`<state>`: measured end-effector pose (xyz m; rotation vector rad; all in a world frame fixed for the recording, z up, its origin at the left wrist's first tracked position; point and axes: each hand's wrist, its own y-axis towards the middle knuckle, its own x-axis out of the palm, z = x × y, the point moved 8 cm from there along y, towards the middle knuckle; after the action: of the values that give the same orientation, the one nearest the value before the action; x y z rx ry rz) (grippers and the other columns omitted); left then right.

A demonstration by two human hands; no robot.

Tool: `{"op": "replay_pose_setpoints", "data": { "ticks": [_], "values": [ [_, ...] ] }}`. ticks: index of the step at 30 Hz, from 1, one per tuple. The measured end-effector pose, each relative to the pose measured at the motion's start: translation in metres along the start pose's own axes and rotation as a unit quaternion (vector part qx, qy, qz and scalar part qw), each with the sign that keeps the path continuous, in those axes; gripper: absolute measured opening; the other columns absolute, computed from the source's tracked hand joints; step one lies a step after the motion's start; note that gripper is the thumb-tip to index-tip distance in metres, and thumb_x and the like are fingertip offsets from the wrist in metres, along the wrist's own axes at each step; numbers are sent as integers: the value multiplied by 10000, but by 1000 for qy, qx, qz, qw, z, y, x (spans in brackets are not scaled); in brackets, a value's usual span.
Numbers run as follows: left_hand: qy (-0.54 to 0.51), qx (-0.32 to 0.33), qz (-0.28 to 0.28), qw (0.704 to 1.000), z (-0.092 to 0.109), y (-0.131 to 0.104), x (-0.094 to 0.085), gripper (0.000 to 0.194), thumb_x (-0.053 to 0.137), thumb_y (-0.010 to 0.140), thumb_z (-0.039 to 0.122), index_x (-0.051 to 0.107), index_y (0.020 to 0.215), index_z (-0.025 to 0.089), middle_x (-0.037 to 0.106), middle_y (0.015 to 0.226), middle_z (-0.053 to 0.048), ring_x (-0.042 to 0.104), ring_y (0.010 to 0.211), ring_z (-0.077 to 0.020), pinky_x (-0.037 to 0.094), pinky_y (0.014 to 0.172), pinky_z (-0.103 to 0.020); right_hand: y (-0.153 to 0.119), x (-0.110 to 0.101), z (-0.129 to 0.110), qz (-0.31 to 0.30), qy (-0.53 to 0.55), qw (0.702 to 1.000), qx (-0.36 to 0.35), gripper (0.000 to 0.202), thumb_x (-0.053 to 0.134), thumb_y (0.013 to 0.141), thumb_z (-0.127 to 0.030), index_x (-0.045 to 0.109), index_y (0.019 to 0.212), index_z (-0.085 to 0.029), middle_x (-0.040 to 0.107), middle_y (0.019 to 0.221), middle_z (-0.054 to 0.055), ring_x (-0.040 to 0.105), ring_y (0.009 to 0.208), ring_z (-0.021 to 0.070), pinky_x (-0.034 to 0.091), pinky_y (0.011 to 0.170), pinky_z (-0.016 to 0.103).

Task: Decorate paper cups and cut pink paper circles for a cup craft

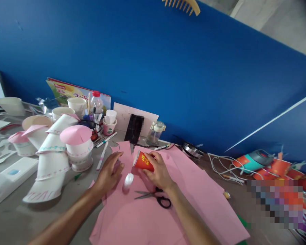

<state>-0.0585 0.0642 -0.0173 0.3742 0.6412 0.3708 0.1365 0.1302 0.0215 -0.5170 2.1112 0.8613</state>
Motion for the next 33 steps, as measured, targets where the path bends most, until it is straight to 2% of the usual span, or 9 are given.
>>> {"op": "replay_pose_setpoints", "data": {
  "ticks": [4, 8, 12, 16, 20, 23, 25, 28, 33],
  "values": [
    [-6, 3, -1, 1000, -1, 0, 1, 416, 485, 900, 339, 505, 1291, 199, 579, 1322, -135, 523, 1260, -279, 422, 1066, -488, -1, 4, -2, -1, -58, 998, -18, 617, 708, 776, -236, 526, 1364, -197, 519, 1177, 140, 506, 1103, 318, 452, 1009, 514],
    [-9, 1, -16, 1000, 0, 0, 5, 388, 526, 871, 329, 561, 1242, 222, 616, 1278, -113, 560, 1221, -264, 468, 1034, -448, -3, 11, -8, -4, -95, 994, -46, 600, 668, 801, -212, 504, 1378, -206, 506, 1210, 147, 477, 1116, 325, 446, 999, 527],
    [-17, -5, -32, 999, -1, -2, 10, 380, 525, 874, 323, 571, 1240, 230, 622, 1265, -101, 578, 1201, -253, 482, 1026, -431, -4, 16, -16, 2, -119, 990, -79, 551, 614, 818, -156, 525, 1359, -212, 470, 1280, 153, 440, 1171, 334, 408, 1040, 545],
    [-41, 24, -52, 998, 1, -5, 15, 446, 536, 878, 311, 508, 1322, 280, 561, 1342, -98, 532, 1258, -264, 492, 1023, -447, -6, 21, -19, 8, -115, 988, -106, 527, 595, 838, -131, 536, 1348, -245, 394, 1382, 158, 370, 1287, 353, 370, 1075, 576],
    [-20, 46, -45, 998, 6, -7, 14, 434, 560, 852, 270, 556, 1285, 307, 527, 1388, -96, 463, 1315, -283, 401, 1103, -492, -10, 27, -20, -9, -61, 990, -125, 647, 554, 854, -91, 385, 1445, -292, 246, 1523, 143, 257, 1415, 353, 393, 1064, 593],
    [-7, 60, -42, 997, 10, -7, 12, 411, 560, 842, 263, 575, 1253, 264, 592, 1303, -105, 514, 1247, -282, 418, 1079, -486, -11, 25, -15, 8, 0, 993, -118, 732, 553, 862, -140, 222, 1508, -231, 182, 1557, 186, 201, 1455, 350, 373, 1084, 599],
    [8, 57, -39, 998, 9, -5, 11, 411, 569, 836, 286, 569, 1244, 234, 613, 1272, -108, 530, 1222, -286, 412, 1074, -495, -11, 22, -5, 37, 25, 995, -89, 773, 575, 845, -173, 187, 1513, -186, 201, 1550, 209, 197, 1459, 357, 331, 1111, 609],
    [43, 19, -26, 999, 0, -2, 9, 371, 590, 810, 335, 606, 1161, 215, 598, 1299, -118, 517, 1239, -300, 406, 1067, -501, -10, 21, 12, 55, 56, 996, -32, 754, 585, 821, -188, 248, 1496, -162, 323, 1508, 206, 295, 1425, 349, 322, 1126, 594],
    [55, -29, -36, 997, -9, 1, 9, 227, 555, 816, 362, 662, 960, 224, 668, 1175, -88, 589, 1135, -284, 425, 1029, -483, -14, 31, 15, -7, 131, 991, 3, 699, 564, 824, -163, 323, 1481, -174, 492, 1433, 166, 475, 1321, 298, 399, 1098, 514]
  ]
}}
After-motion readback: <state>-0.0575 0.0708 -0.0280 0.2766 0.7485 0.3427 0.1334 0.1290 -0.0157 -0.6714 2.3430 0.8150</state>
